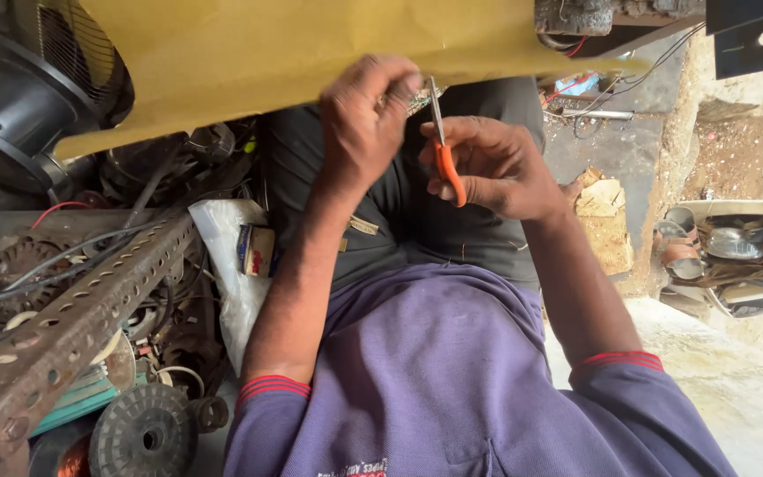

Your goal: The person sits cross-legged and works on a cylindrical electrical motor component, wrapping copper wire around it and securing it with strips of brown paper. They use scissors to cut the paper and apply it to the motor assembly.

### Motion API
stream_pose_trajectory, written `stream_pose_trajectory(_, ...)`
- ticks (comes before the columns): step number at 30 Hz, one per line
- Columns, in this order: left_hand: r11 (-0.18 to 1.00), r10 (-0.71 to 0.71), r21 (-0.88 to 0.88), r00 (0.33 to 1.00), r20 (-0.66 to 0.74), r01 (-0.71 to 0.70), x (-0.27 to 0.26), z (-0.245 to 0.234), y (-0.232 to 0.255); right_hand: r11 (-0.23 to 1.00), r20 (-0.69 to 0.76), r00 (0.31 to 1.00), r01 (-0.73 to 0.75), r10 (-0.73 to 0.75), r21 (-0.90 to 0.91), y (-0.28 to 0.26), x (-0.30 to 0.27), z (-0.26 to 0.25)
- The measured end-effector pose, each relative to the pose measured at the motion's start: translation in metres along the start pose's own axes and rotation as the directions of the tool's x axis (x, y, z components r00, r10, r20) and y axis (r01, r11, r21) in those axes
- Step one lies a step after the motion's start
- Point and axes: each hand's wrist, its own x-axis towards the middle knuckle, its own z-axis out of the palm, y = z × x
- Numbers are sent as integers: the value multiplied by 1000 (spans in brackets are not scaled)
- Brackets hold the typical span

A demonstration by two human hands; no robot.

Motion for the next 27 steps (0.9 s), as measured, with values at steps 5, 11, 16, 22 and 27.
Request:
stream_pose_trajectory(5,966,-188,-176,982,29,190,21,-21,3,998,-47,997,-54,53,-11,13,-2,3)
stream_pose_trajectory(11,966,-177,-183,983,48,183,37,-46,26,993,49,998,-46,41,107,18,17,1)
stream_pose_trajectory(16,954,-197,-212,976,94,213,49,-52,29,992,38,999,-26,21,124,16,25,3)
stream_pose_trajectory(22,952,-192,-213,972,139,218,48,-54,19,945,131,991,-54,11,322,23,31,-5)
stream_pose_trajectory(27,944,-211,-221,963,170,246,49,-55,13,890,170,985,-101,27,444,34,34,-9)
